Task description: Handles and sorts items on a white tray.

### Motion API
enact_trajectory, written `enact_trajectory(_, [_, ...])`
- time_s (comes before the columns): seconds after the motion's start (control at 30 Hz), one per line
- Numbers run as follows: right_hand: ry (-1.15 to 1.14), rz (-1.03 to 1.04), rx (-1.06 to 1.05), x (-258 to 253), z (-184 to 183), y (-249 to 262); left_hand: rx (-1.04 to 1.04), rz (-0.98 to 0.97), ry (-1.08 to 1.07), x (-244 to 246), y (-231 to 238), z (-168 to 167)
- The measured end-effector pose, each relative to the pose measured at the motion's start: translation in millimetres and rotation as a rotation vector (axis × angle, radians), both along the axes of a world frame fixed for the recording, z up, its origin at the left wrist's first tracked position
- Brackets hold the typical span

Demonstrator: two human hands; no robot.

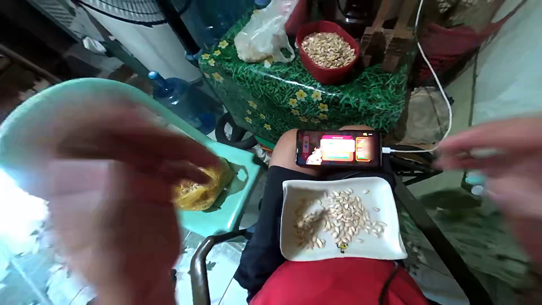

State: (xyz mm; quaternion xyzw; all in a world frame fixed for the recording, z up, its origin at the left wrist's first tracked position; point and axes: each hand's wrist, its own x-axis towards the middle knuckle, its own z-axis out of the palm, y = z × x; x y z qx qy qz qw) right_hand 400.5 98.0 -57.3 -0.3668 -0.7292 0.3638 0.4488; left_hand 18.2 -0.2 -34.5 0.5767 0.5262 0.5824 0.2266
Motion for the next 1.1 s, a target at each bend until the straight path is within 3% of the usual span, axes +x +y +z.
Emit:
enact_trajectory(0.07, [-0.157, 0.362, 0.149, -28, -34, 11, -0.21, -0.046, -0.092, 21, -3, -57])
enact_trajectory(0.13, [-0.244, 0.544, 0.271, -56, -61, 10, -0.422, -0.074, -0.17, 32, -13, -97])
enact_trajectory(0.23, [-0.402, 0.705, 0.359, -86, -80, 3, -0.592, -0.113, -0.252, 49, -28, -121])
enact_trajectory(0.37, [-0.585, 0.825, 0.423, -105, -84, -5, -0.619, -0.212, -0.332, 65, -34, -131])
enact_trajectory(0.5, [-0.638, 0.791, 0.441, -101, -88, -4, -0.597, -0.24, -0.394, 71, -32, -138])
enact_trajectory(0.8, [-0.446, 0.574, 0.404, -53, -83, 18, -0.561, -0.248, -0.446, 79, -28, -143])
enact_trajectory(0.97, [-0.728, 0.478, 0.327, -19, -62, 21, -0.54, -0.242, -0.446, 83, -27, -143])
enact_trajectory(1.1, [-0.797, 0.487, 0.275, -11, -63, 14, -0.537, -0.233, -0.447, 84, -27, -143])
